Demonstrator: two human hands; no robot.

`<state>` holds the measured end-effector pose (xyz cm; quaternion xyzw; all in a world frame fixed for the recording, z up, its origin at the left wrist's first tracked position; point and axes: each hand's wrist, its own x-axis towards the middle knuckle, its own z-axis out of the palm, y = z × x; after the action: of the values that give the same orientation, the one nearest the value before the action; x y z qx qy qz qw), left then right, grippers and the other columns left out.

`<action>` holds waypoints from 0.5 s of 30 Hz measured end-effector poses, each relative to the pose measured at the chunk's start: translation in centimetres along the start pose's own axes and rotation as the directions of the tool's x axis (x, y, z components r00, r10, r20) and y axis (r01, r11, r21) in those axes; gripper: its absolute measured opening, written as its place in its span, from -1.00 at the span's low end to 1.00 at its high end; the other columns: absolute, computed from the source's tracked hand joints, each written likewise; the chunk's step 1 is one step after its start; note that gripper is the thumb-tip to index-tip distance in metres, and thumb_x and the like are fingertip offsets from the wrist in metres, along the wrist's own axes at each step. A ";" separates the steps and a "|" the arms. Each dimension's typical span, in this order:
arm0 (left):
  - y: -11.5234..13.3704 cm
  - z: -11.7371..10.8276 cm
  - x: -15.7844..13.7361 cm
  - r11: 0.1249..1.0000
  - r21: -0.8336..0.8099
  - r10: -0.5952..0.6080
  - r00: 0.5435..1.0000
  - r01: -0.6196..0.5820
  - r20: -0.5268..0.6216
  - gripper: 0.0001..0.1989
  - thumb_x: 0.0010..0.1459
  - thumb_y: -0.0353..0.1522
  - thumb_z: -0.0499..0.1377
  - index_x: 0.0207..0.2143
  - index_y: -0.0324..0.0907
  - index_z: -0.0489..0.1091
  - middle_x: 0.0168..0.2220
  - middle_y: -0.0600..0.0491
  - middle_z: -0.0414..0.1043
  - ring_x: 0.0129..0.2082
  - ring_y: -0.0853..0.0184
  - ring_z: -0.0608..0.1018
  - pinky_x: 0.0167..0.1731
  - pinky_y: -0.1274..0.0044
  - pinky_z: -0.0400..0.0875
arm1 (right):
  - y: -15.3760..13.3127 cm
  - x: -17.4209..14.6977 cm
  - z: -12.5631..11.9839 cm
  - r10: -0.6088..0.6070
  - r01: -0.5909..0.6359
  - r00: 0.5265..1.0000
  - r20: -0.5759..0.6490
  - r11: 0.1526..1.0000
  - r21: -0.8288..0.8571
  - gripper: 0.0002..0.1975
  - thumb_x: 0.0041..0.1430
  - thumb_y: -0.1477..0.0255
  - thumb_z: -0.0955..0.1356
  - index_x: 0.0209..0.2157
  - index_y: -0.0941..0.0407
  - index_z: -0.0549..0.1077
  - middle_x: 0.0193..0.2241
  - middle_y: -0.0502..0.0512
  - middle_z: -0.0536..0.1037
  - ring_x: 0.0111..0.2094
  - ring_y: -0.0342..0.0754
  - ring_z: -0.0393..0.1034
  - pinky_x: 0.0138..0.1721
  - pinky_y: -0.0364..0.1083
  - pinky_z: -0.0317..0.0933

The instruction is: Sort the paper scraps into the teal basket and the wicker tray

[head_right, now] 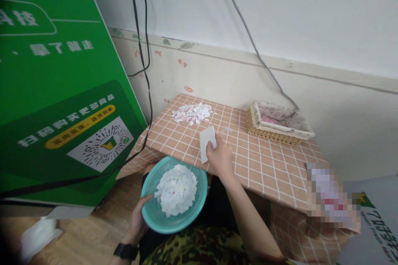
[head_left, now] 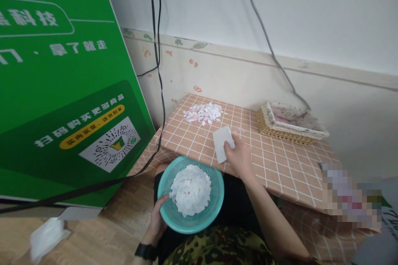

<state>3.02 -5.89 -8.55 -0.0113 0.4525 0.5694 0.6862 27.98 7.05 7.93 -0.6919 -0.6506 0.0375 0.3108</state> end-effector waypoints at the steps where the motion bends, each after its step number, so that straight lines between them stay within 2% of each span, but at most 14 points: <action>1: 0.0 0.0 0.0 1.000 0.002 -0.001 1.000 0.001 -0.004 -0.75 -0.10 -0.39 0.23 -0.31 -0.29 0.52 -0.37 -0.07 0.61 -0.24 0.05 0.58 -0.18 0.29 0.45 | 0.2 0.3 0.0 -0.008 0.008 1.000 -0.007 1.000 -0.005 -0.58 0.14 0.34 0.18 -0.01 0.18 0.37 -0.32 0.24 0.56 -0.34 0.07 0.44 -0.29 -0.03 0.21; 8: -0.1 -0.2 0.2 1.000 0.009 -0.006 1.000 0.006 -0.021 -0.77 -0.11 -0.37 0.24 -0.35 -0.30 0.53 -0.40 -0.08 0.60 -0.31 0.06 0.60 -0.22 0.32 0.46 | 2.1 3.4 -1.8 -0.097 0.096 0.995 -0.019 0.995 -0.037 -0.59 0.11 0.35 0.20 -0.03 0.19 0.39 -0.29 0.24 0.55 -0.34 0.07 0.43 -0.33 -0.03 0.22; 12: 0.0 -0.2 0.3 1.000 0.017 0.006 1.000 -0.005 -0.022 -0.77 -0.14 -0.36 0.25 -0.38 -0.30 0.53 -0.42 -0.08 0.60 -0.37 0.09 0.60 -0.27 0.34 0.48 | 2.6 3.5 -3.3 -0.090 0.088 0.995 -0.033 0.994 -0.061 -0.60 0.09 0.34 0.21 -0.05 0.15 0.42 -0.32 0.19 0.56 -0.33 0.07 0.43 -0.33 -0.04 0.21; 15: 0.1 0.0 0.2 1.000 0.030 0.004 1.000 -0.003 -0.027 -0.76 -0.14 -0.36 0.24 -0.37 -0.29 0.53 -0.43 -0.07 0.60 -0.35 0.07 0.60 -0.25 0.31 0.47 | 2.8 3.1 -3.5 -0.087 0.088 0.996 0.023 0.996 -0.023 -0.59 0.07 0.34 0.24 -0.04 0.15 0.43 -0.29 0.18 0.57 -0.33 0.05 0.44 -0.34 -0.06 0.22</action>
<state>2.97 -5.74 -8.63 -0.0080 0.4703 0.5636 0.6790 32.50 8.68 10.46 -0.6659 -0.6842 0.0237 0.2965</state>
